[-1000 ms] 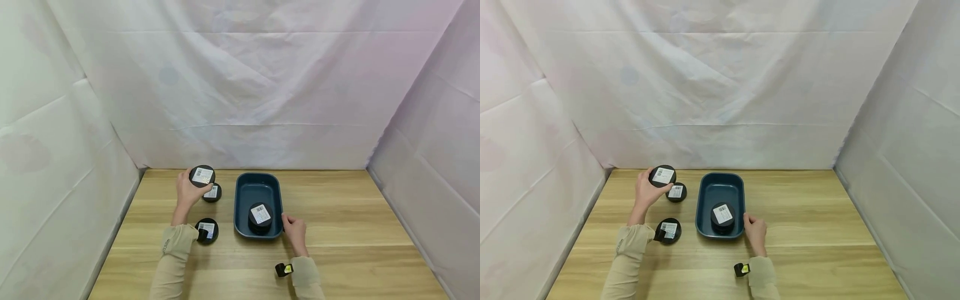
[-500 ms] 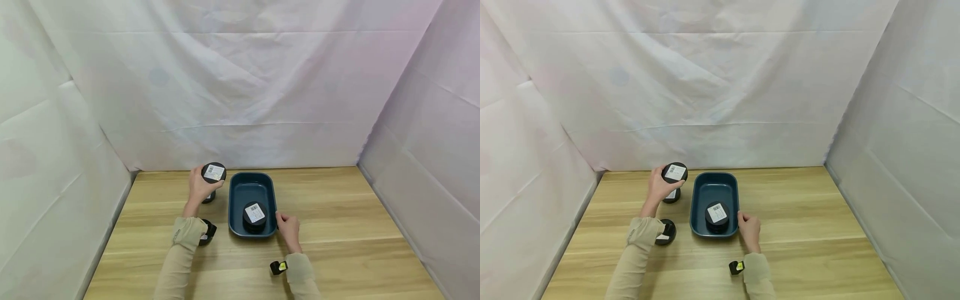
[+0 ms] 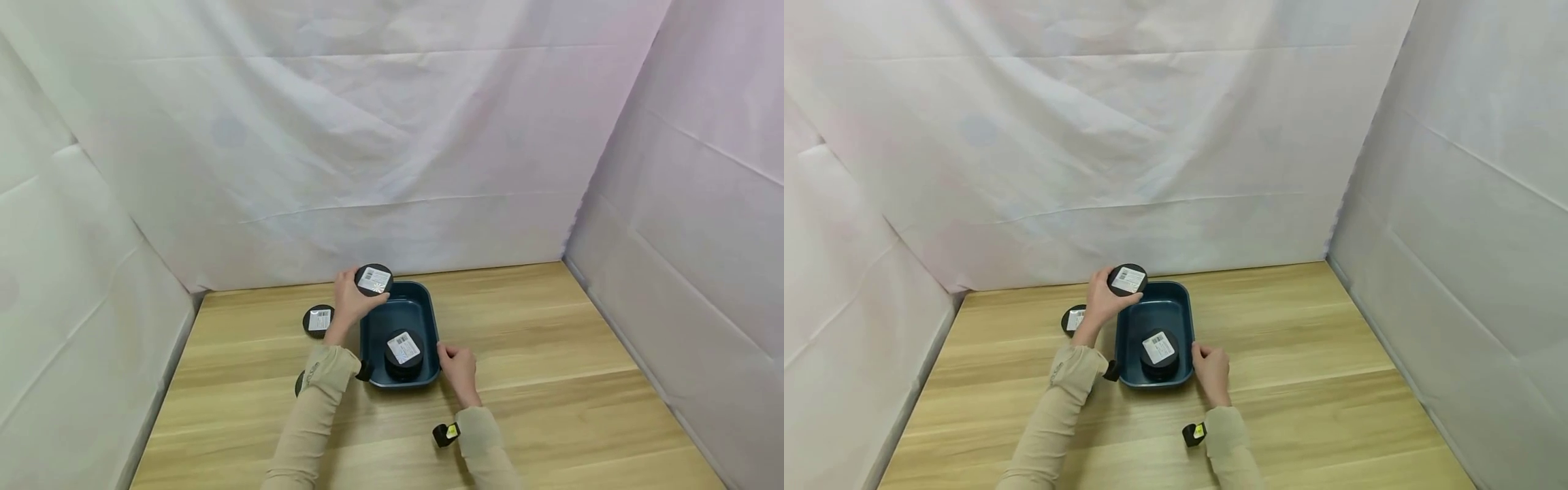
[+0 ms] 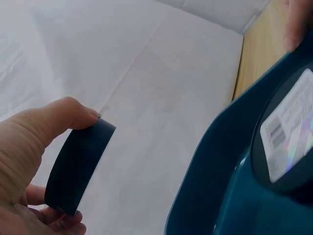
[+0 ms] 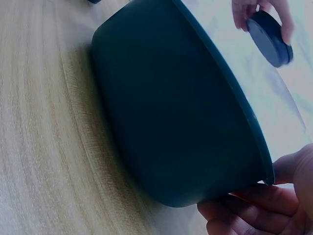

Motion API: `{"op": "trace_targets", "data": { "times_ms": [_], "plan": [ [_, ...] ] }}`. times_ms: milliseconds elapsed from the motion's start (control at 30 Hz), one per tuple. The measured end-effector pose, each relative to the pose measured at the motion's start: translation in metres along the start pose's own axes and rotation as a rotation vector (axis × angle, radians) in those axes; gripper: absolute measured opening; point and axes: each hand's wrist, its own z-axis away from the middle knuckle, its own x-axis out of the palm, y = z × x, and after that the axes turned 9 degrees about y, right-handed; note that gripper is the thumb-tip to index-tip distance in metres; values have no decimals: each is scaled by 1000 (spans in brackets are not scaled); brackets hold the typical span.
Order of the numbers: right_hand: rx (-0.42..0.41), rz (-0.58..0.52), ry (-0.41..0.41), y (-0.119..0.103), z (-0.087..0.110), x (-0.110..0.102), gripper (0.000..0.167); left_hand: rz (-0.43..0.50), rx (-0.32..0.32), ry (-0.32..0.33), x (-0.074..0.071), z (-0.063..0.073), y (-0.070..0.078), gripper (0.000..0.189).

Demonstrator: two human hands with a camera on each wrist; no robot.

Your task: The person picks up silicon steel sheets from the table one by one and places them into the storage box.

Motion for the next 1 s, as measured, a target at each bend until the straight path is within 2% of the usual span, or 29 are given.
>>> {"op": "trace_targets", "data": {
  "times_ms": [367, 633, 867, 1000],
  "plan": [
    [7, -2, -16, -1, 0, 0, 46, -31, 24, -66, 23, -5, 15, 82],
    [-4, -16, -29, -1, 1, 3, 47, -47, 40, -80, 31, -4, 12, 83],
    [11, -8, -27, -2, 1, 1, 46, -58, 25, -107, 39, -2, 8, 85],
    [9, -1, -19, 0, 1, 2, 45, -100, 30, -122, 43, -2, 7, 83]
  ]
}}
